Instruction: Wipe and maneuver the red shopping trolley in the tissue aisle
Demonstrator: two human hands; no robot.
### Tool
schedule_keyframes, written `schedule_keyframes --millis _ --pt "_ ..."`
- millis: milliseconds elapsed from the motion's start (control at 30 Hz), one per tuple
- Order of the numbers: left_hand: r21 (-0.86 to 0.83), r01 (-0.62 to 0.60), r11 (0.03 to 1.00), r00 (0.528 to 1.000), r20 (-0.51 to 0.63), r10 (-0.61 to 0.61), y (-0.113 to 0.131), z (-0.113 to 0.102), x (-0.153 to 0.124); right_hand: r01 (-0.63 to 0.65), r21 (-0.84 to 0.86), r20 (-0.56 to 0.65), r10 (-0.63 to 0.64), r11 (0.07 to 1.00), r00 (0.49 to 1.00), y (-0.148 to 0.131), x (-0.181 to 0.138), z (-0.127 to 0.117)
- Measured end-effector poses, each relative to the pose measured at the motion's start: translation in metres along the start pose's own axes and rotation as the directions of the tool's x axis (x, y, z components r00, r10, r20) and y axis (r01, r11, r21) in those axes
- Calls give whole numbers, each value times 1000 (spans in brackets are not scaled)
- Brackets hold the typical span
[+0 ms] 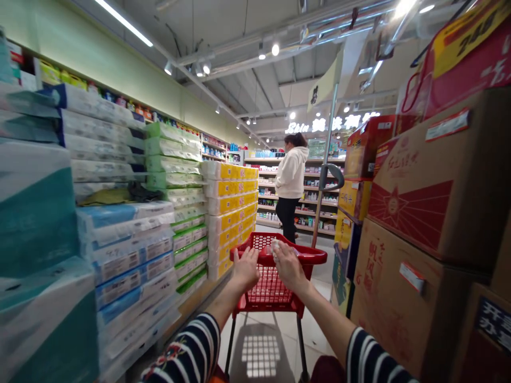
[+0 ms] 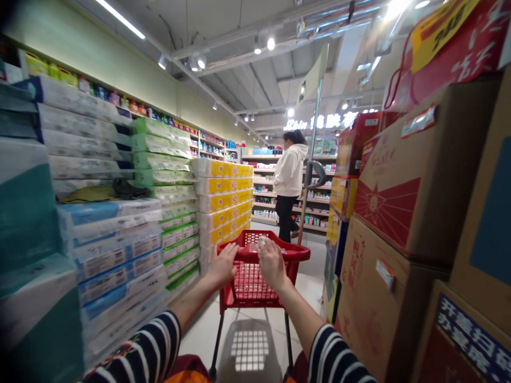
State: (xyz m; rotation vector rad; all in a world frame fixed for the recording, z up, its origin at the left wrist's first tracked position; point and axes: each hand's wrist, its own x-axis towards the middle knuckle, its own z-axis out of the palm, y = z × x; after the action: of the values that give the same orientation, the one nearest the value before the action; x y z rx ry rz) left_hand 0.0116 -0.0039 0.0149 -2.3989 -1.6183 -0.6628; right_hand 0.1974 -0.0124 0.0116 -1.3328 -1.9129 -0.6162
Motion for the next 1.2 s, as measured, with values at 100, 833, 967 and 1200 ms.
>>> schedule_keyframes --millis 100,833,967,1200 --pt "7 11 1000 996 87 -12 10 -1 4 63 17 -31 -62 998 998 -13 4 10" --pt "112 46 993 998 25 -49 -10 -5 -18 -276 70 -271 284 959 920 88 -27 9" --pt "126 37 991 999 -12 -36 -4 0 -24 -182 81 -174 194 980 965 53 -23 9" --pt "154 26 988 999 -24 -22 -8 5 -24 92 67 -38 -90 993 995 -25 -8 8"
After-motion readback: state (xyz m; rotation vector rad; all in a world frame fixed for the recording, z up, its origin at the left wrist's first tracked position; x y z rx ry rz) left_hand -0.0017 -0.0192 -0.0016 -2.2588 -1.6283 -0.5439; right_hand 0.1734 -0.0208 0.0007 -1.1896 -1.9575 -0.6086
